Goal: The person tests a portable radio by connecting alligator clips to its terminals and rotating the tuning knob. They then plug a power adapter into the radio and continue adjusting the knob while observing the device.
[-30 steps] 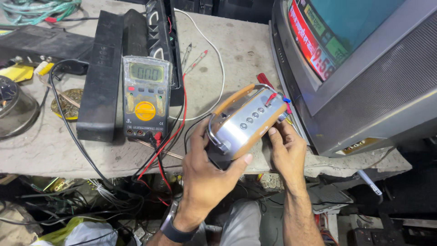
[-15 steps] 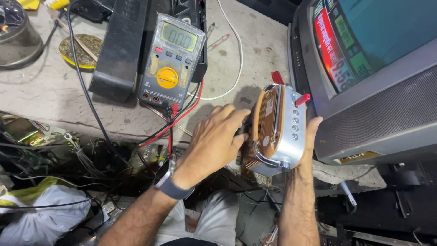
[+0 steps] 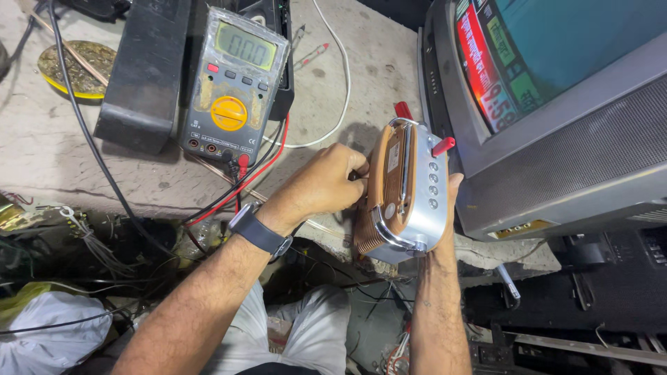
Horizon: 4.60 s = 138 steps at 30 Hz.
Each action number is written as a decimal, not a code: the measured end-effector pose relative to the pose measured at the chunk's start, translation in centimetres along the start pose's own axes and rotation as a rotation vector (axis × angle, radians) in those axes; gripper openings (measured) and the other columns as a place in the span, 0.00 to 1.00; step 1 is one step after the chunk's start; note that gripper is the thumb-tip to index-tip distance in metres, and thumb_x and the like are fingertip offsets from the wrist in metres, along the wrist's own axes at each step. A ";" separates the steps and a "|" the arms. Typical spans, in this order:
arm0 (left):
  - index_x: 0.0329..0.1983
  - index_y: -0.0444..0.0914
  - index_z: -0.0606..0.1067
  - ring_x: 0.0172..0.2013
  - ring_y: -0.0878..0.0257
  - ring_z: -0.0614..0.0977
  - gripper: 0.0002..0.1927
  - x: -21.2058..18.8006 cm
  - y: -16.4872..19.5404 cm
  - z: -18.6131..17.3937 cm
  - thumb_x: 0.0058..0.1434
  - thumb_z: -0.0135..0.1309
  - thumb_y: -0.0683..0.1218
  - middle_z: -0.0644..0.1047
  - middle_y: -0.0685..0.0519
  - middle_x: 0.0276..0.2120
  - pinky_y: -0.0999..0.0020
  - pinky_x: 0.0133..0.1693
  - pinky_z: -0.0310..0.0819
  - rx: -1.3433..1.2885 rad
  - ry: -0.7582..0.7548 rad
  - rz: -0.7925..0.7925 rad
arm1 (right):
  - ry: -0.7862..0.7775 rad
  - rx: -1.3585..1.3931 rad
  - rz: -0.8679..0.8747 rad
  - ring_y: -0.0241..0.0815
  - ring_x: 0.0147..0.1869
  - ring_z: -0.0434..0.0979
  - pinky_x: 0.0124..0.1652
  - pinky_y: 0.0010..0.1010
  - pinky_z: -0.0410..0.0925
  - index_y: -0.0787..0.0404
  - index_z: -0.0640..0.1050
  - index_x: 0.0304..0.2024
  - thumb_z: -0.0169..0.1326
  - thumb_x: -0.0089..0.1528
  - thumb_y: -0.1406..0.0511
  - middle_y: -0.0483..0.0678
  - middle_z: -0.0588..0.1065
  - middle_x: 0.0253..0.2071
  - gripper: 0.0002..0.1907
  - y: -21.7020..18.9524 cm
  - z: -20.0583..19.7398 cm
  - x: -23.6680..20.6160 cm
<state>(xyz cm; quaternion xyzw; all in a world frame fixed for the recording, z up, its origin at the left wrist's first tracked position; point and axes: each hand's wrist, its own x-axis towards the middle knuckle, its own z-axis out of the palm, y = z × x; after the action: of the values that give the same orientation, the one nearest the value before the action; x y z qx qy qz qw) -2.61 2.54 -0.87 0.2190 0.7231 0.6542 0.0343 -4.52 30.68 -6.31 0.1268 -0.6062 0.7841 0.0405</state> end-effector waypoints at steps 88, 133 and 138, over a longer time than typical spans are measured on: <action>0.68 0.28 0.62 0.29 0.47 0.84 0.51 -10.1 2.9 3.0 0.42 0.72 0.48 0.81 0.40 0.30 0.58 0.31 0.77 0.472 0.378 0.190 | 0.057 -0.353 -0.143 0.42 0.66 0.68 0.64 0.37 0.63 0.65 0.61 0.70 0.61 0.61 0.45 0.53 0.68 0.63 0.46 -2.7 3.9 -4.9; 0.70 0.30 0.61 0.66 0.51 0.73 0.29 -4.6 0.2 -3.4 0.65 0.49 0.36 0.72 0.37 0.64 0.63 0.63 0.64 0.270 0.035 0.171 | 0.477 -0.585 -0.446 0.37 0.57 0.75 0.55 0.28 0.72 0.69 0.74 0.60 0.59 0.67 0.66 0.50 0.72 0.57 0.21 -6.2 7.2 -7.3; 0.72 0.31 0.60 0.65 0.49 0.74 0.31 -4.7 0.5 -3.4 0.64 0.48 0.36 0.72 0.37 0.64 0.62 0.61 0.66 0.241 0.024 0.209 | 0.286 -0.901 -0.545 0.37 0.56 0.77 0.58 0.28 0.69 0.68 0.80 0.54 0.57 0.71 0.65 0.49 0.78 0.52 0.13 -11.6 7.5 -3.9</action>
<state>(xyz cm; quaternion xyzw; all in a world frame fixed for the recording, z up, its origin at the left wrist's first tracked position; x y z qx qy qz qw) 0.62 -2.33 -1.03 0.2875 0.7701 0.5652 -0.0692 2.92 26.87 5.39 0.1413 -0.8158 0.4172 0.3748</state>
